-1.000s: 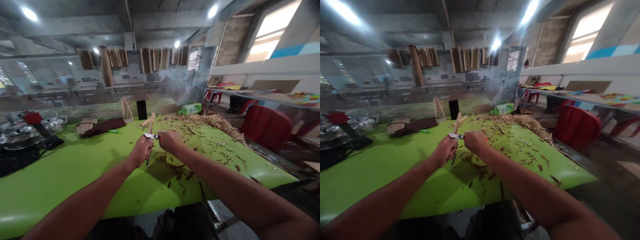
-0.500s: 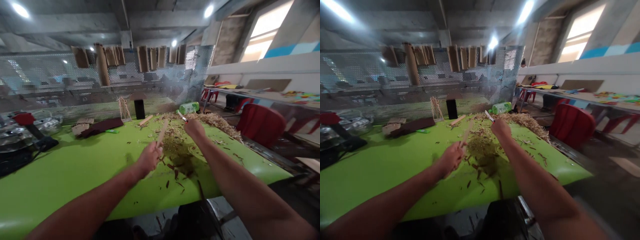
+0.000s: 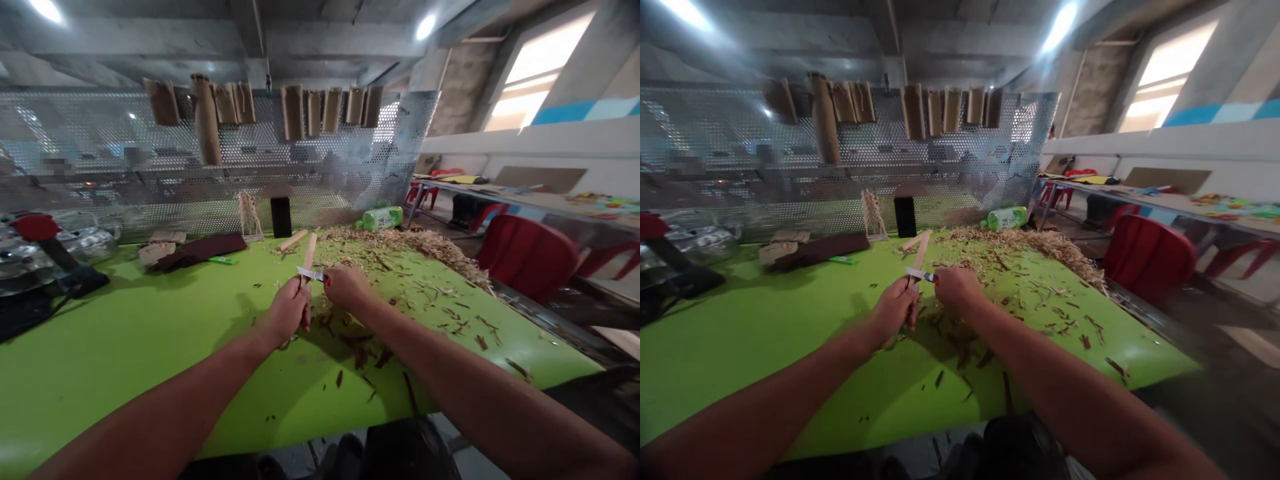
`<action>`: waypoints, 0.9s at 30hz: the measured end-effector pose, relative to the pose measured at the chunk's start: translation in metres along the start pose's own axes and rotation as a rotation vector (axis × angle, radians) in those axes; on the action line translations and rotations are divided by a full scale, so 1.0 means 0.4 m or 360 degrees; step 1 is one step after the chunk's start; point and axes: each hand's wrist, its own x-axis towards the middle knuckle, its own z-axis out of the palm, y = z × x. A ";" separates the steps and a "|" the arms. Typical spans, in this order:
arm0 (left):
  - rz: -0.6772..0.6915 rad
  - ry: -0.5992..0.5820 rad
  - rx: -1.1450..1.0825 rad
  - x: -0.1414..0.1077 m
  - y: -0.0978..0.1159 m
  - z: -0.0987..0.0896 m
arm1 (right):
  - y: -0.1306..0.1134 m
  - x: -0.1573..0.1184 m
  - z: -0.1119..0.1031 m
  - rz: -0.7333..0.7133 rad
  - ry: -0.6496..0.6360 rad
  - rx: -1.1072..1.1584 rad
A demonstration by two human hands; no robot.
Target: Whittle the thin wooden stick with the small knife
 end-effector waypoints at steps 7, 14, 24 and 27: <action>0.0070 0.0204 0.0294 -0.012 0.013 0.002 | -0.026 -0.020 -0.006 -0.0103 -0.0002 -0.0038; 0.0208 0.0323 0.0526 -0.012 0.029 0.003 | -0.030 -0.021 -0.009 -0.0072 -0.0003 -0.0072; 0.0181 0.0263 0.0649 -0.008 0.040 0.013 | -0.013 -0.006 -0.004 -0.0040 0.0126 -0.0028; 0.0153 0.0237 0.0643 -0.024 0.045 0.018 | 0.006 0.009 -0.002 -0.0003 0.0159 0.0004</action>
